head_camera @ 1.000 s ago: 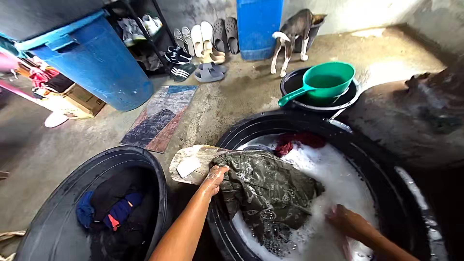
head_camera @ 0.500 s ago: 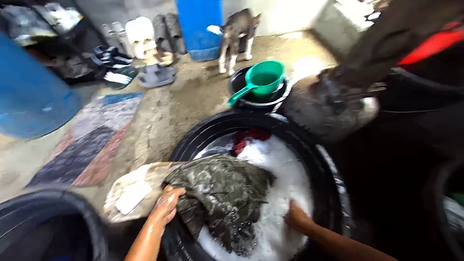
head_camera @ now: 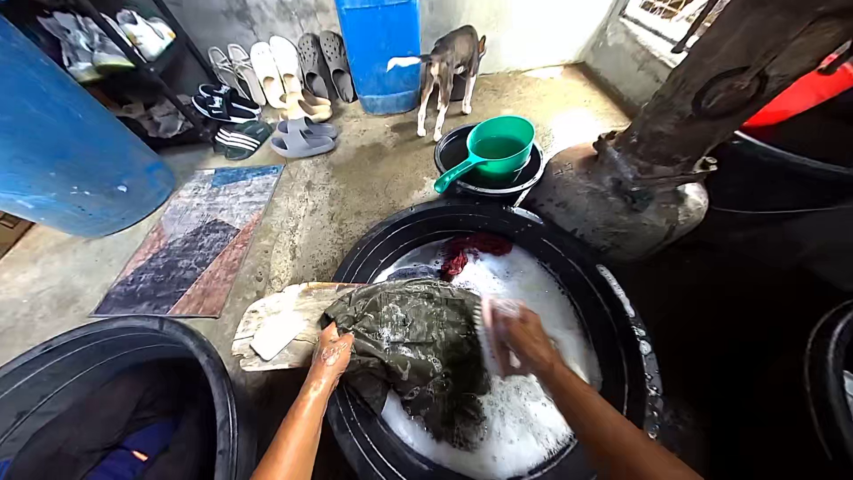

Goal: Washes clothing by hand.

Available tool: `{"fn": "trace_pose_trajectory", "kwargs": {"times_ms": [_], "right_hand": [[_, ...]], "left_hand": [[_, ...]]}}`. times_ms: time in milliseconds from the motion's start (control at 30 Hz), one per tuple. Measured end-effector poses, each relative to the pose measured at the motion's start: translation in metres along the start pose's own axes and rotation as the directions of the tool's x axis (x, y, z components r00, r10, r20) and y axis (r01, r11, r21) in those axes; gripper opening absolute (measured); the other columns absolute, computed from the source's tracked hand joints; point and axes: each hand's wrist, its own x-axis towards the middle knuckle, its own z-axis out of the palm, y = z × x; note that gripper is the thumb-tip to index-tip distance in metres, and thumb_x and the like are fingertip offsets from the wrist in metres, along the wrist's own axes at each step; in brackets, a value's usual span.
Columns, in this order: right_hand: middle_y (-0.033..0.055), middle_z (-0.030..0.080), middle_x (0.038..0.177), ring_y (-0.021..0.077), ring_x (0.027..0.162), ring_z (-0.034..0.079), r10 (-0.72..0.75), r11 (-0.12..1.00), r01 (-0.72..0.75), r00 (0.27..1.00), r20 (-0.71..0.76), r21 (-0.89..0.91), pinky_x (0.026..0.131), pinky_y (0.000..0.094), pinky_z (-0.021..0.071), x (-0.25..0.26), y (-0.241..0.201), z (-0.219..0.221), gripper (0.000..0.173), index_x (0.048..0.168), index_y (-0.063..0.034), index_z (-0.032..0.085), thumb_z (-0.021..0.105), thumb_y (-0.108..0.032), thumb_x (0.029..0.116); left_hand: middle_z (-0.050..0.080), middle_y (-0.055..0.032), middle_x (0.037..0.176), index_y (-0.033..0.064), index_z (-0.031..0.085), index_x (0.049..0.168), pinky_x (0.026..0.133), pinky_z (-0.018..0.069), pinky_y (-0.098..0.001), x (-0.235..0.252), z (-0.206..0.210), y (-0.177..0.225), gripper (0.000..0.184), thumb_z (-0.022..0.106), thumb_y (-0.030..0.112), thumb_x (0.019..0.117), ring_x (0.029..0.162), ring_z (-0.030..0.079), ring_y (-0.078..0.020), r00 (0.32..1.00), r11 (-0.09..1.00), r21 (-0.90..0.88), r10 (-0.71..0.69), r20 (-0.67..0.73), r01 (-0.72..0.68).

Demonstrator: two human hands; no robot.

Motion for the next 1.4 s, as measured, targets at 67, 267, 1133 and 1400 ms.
{"fn": "trace_pose_trajectory", "kwargs": {"times_ms": [67,267,1133,1400], "right_hand": [[0.0154,0.068,0.093,0.0203,0.079,0.066,-0.071,0.993,0.053,0.983,0.169,0.11,0.075,0.039,0.0574,0.003,-0.045,0.058,0.028,0.123,0.0043,0.062,0.051,-0.017,0.1079],[0.019,0.061,0.14,0.0386,0.123,0.063,-0.112,0.827,0.333,0.887,0.447,-0.453,0.099,0.0629,0.0513,0.014,-0.068,0.177,0.06,0.15,-0.0127,0.05,0.064,-0.043,0.0992],[0.0324,0.063,0.128,0.0493,0.116,0.064,0.183,0.746,-0.055,0.975,0.125,-0.663,0.098,0.0663,0.0494,0.061,-0.003,0.016,0.058,0.147,0.003,0.046,0.062,-0.033,0.1036],[0.0131,0.067,0.135,0.0322,0.118,0.068,-0.198,0.813,0.357,0.912,0.358,-0.46,0.097,0.0572,0.0557,-0.014,-0.008,0.153,0.053,0.148,-0.0146,0.055,0.057,-0.042,0.103]], "left_hand": [[0.06,-0.0273,0.131,-0.0087,0.056,0.133,0.108,0.0432,-0.0475,0.001,0.0,0.001,0.038,0.058,-0.005,0.0946,0.125,0.057,-0.0324,1.0,1.0,-0.01,-0.006,0.002,0.006],[0.058,-0.0229,0.133,-0.0048,0.051,0.139,0.1,0.0469,-0.0422,-0.007,-0.004,0.01,0.045,0.054,-0.007,0.0942,0.119,0.057,-0.0259,0.992,0.975,-0.189,-0.123,-0.041,0.113],[0.058,-0.0193,0.128,-0.0035,0.046,0.14,0.096,0.0509,-0.04,-0.005,0.002,-0.004,0.045,0.06,0.005,0.0981,0.112,0.06,-0.0216,0.965,0.882,-0.457,-0.21,-0.159,0.117],[0.055,-0.0189,0.137,-0.0007,0.042,0.145,0.101,0.0496,-0.0423,-0.011,0.0,0.002,0.047,0.057,0.01,0.1018,0.12,0.058,-0.022,0.972,0.916,-0.383,-0.186,-0.144,0.118]]}}
